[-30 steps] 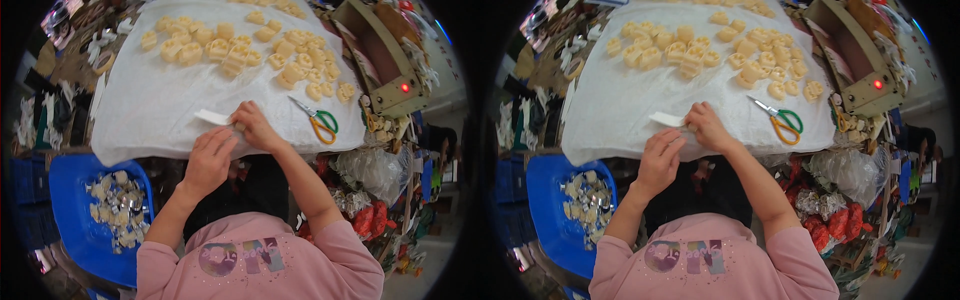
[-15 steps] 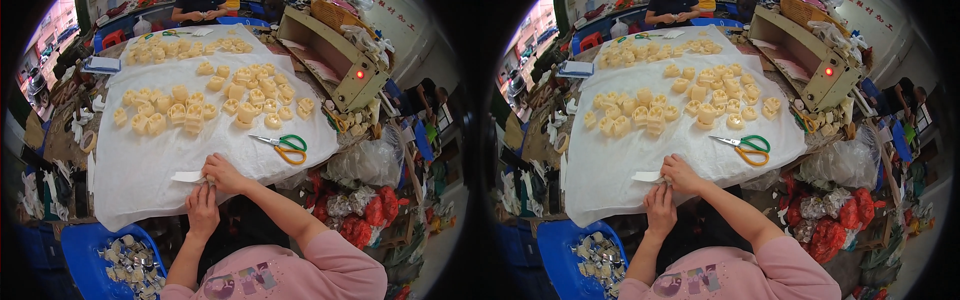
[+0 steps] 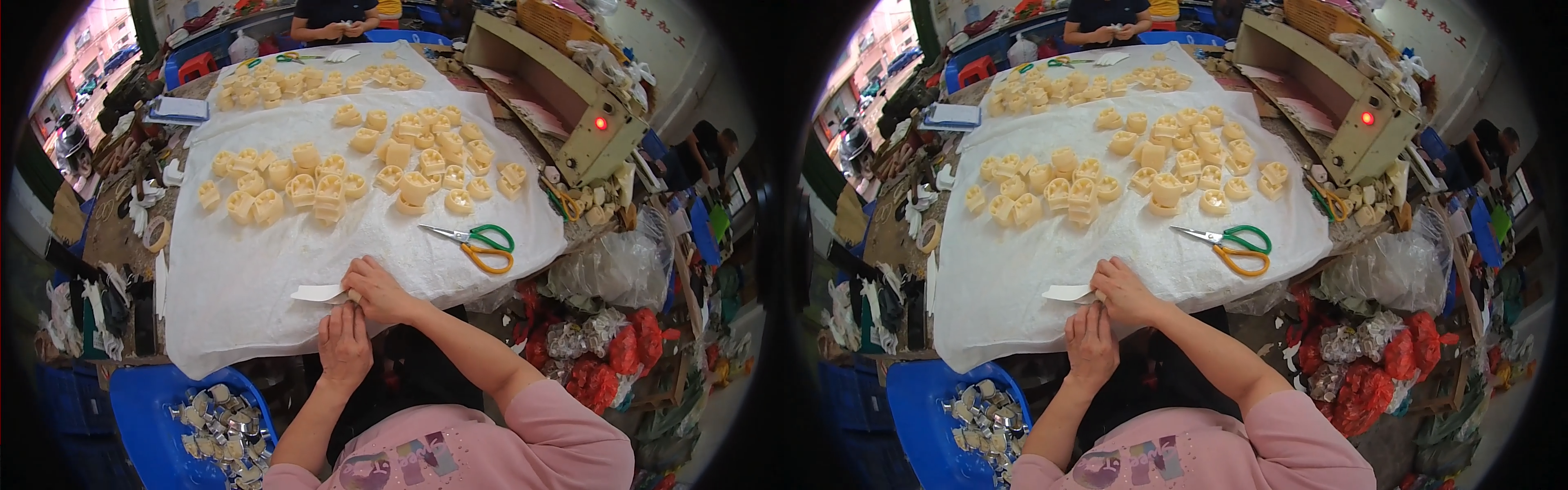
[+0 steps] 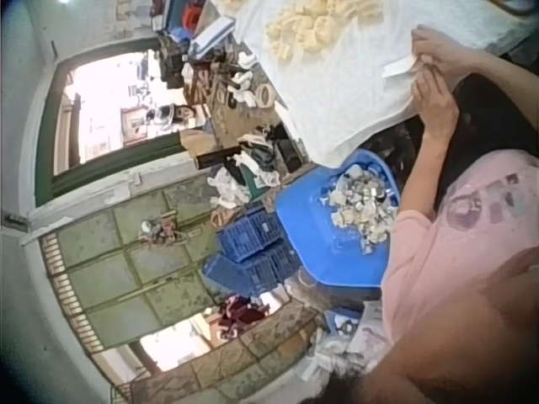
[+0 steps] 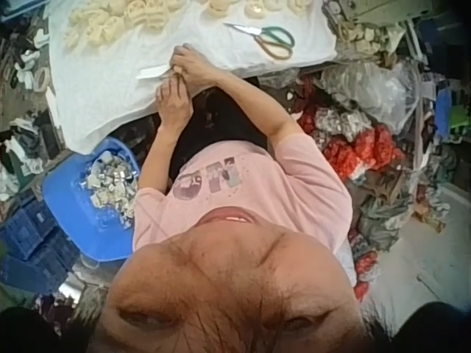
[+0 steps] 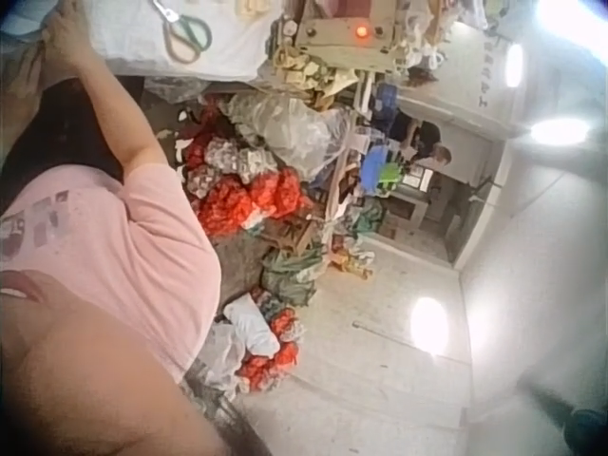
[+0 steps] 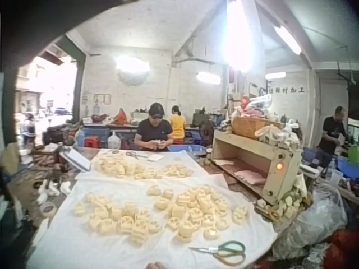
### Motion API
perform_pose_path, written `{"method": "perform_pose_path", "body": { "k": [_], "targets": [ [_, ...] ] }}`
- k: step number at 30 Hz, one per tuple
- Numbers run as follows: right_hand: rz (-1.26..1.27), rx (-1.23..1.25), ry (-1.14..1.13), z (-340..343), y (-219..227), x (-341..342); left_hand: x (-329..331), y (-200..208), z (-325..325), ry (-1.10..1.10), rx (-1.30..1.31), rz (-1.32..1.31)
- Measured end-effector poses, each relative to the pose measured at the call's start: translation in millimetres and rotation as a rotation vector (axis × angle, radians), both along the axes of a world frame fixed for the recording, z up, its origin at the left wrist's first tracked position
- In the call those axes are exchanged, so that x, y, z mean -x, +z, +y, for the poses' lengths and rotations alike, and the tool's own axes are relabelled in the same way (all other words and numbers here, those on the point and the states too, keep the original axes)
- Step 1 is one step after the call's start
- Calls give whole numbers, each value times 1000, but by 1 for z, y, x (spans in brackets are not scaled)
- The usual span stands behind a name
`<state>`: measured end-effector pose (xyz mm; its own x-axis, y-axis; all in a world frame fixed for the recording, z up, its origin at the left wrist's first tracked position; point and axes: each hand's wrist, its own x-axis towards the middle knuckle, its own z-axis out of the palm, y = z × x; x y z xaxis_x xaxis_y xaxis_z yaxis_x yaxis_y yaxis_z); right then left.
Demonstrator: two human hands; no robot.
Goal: The recorder is trimming and assembling foam shoe components at a manufacturing workstation.
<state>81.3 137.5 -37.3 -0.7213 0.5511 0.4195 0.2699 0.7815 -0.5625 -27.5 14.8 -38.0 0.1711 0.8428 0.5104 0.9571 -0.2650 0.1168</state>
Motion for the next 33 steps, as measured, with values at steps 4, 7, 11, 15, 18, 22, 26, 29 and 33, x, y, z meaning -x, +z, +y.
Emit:
{"method": "perform_pose_path", "body": {
  "k": [4,7,11,15,18,22,26,29,33],
  "targets": [
    [93,-36,-48,-2,-3,-3,-4,-14,1,-22,-41,-68],
    [103,-48,-38,-1,4,-9,-9,-9,1,20,-39,-57],
    [168,138,-29,1,4,-7,-7,-5,1,46,-51,-75],
    [274,377,-209,5,19,-13,-6,-1,0,47,-4,-94],
    [413,377,-423,18,11,-32,-7,0,-2,39,10,-104],
    [665,672,-529,23,44,-66,-8,-2,-6,26,6,-155],
    [498,174,-458,21,49,-92,-9,2,2,-18,25,-285],
    [342,-3,-397,4,67,-78,-6,10,3,74,22,-639],
    [381,-108,-297,-7,61,-53,4,27,3,124,81,-733]
  ]
}}
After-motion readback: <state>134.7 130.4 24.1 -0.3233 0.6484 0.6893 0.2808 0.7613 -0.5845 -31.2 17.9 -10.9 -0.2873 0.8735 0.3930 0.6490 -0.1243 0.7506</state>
